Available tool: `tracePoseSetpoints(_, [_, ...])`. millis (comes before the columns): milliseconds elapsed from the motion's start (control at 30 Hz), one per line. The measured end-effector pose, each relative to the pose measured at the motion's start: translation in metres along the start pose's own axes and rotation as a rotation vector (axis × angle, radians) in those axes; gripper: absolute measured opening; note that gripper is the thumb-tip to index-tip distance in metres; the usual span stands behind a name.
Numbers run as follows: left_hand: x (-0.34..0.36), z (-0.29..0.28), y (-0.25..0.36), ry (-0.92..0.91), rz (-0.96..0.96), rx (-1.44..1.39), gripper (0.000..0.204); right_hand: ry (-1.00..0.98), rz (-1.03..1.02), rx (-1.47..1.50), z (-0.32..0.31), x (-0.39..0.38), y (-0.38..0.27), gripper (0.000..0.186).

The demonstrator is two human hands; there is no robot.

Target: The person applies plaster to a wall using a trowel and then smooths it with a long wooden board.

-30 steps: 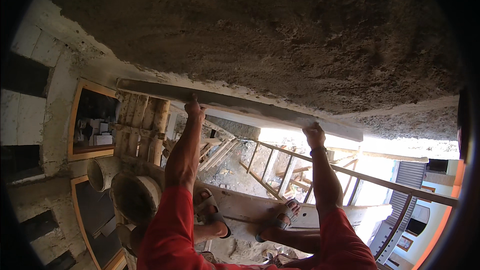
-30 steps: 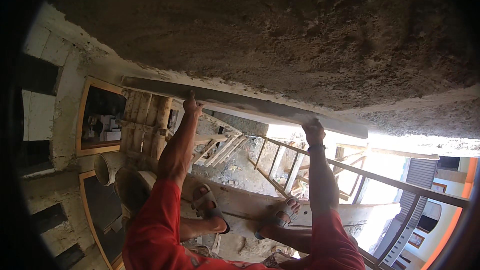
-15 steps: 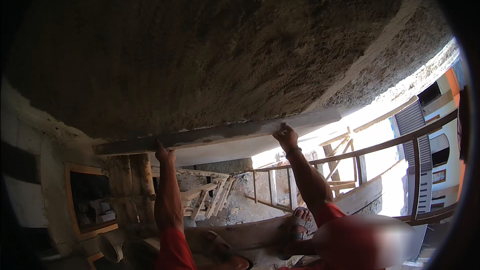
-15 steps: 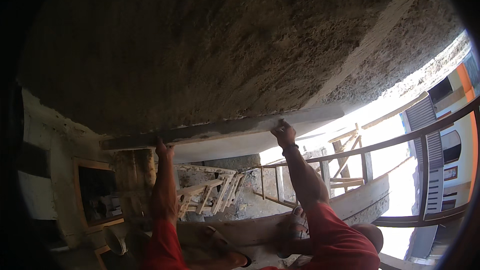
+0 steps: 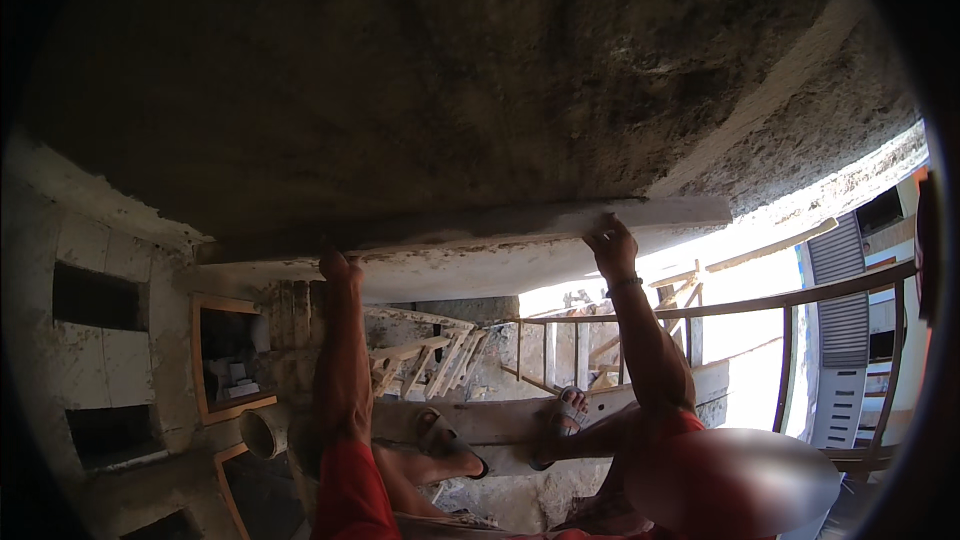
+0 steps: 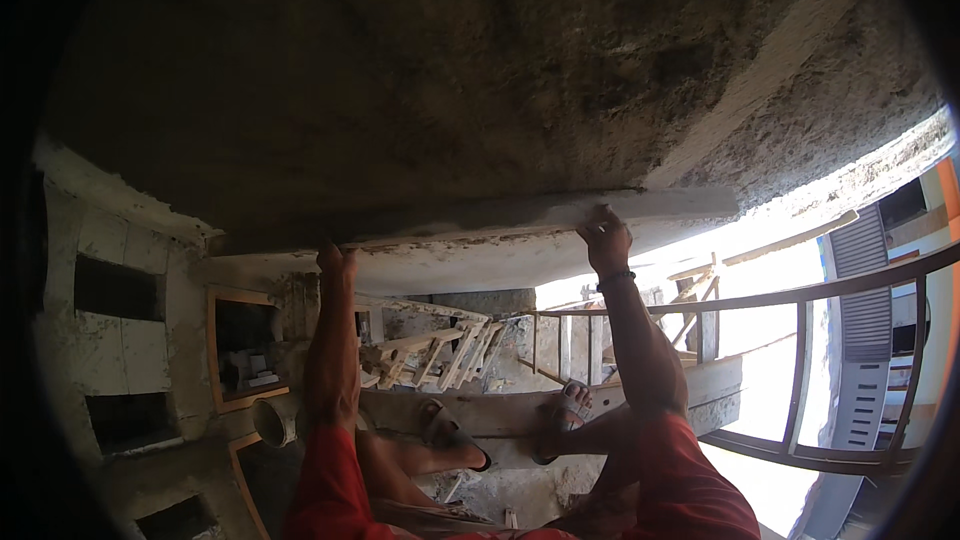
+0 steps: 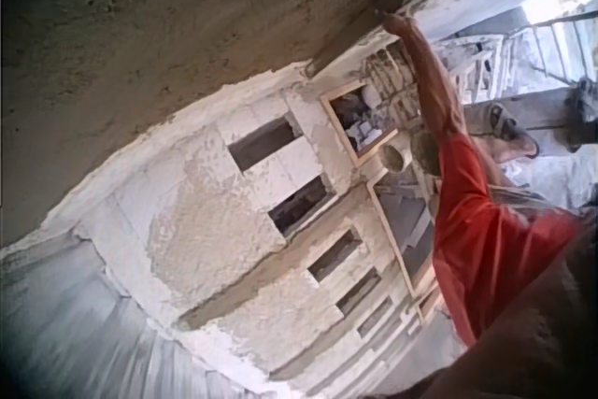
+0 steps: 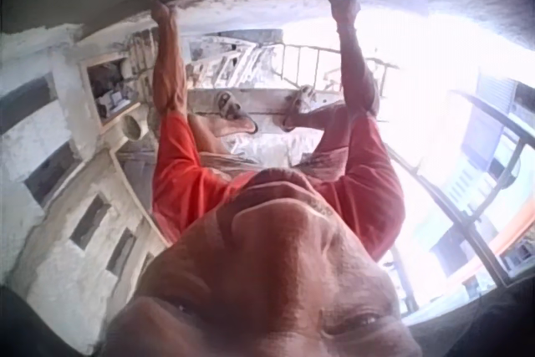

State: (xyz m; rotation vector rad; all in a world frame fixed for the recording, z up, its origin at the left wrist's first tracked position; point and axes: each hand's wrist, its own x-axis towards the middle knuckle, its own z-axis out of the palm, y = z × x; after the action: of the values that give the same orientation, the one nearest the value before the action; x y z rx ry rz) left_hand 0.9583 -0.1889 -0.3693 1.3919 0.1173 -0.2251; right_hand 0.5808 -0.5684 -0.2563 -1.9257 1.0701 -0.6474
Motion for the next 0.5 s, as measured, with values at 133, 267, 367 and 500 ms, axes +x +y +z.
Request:
tracePoseSetpoints(133, [-0.032, 0.054, 0.090, 0.145, -0.251, -0.417, 0.062, 0.058, -0.087, -0.132, -0.043, 0.003, -0.056, 0.043])
tracePoseSetpoints(267, [-0.046, 0.066, 0.152, 0.295, -0.287, -0.408, 0.067, 0.026, -0.053, -0.094, -0.059, 0.010, -0.094, 0.045])
tracePoseSetpoints(367, [-0.049, 0.069, 0.154, 0.238, -0.316, -0.457, 0.069, 0.054, -0.069, -0.060, -0.076, 0.012, -0.098, 0.045])
tracePoseSetpoints(500, [-0.043, 0.075, 0.134, 0.194, -0.382, -0.515, 0.066, 0.084, -0.083, -0.187, -0.091, 0.012, -0.105, 0.036])
